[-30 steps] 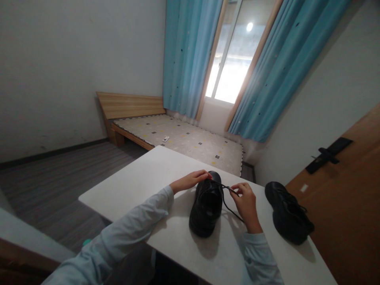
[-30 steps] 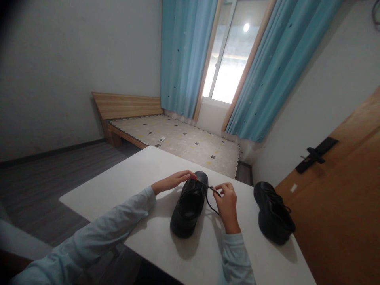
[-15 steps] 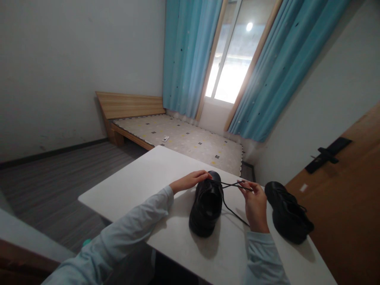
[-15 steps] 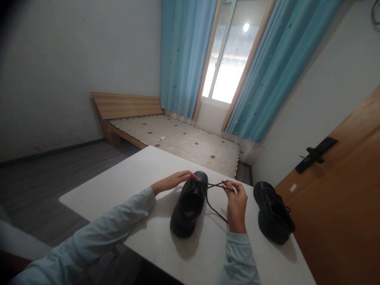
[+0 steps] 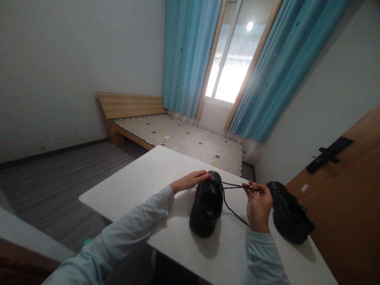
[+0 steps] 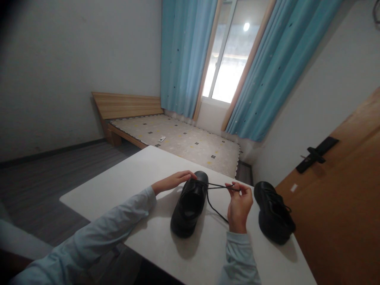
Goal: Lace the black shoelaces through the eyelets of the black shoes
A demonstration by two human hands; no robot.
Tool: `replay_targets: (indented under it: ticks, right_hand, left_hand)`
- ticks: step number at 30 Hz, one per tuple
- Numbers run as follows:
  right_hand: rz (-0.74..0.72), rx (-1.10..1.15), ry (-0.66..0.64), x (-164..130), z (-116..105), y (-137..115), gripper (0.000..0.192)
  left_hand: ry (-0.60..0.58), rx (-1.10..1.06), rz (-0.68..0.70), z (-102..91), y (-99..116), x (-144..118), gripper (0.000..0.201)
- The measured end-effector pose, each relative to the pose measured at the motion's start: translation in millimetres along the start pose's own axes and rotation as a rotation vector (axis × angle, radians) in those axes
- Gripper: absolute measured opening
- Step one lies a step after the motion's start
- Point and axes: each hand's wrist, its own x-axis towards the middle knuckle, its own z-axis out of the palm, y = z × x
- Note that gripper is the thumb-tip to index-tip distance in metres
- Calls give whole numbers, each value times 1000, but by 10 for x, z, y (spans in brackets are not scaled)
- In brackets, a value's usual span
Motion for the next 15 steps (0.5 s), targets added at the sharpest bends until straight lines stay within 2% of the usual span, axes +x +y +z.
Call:
replay_targets:
  ticks: [9,12,15]
  right_hand:
    - [-190,-332,153,68,-95,48,22]
    - [-192,-491,82,86,-130,39,21]
    - [-171,-693,-70,97,-158,95,30]
  left_hand:
    - [-3,20,-5,1,25,4,45]
    - [-6,24,-4,0,22,6,44]
    - [-9,26,-7,-2,16,6,45]
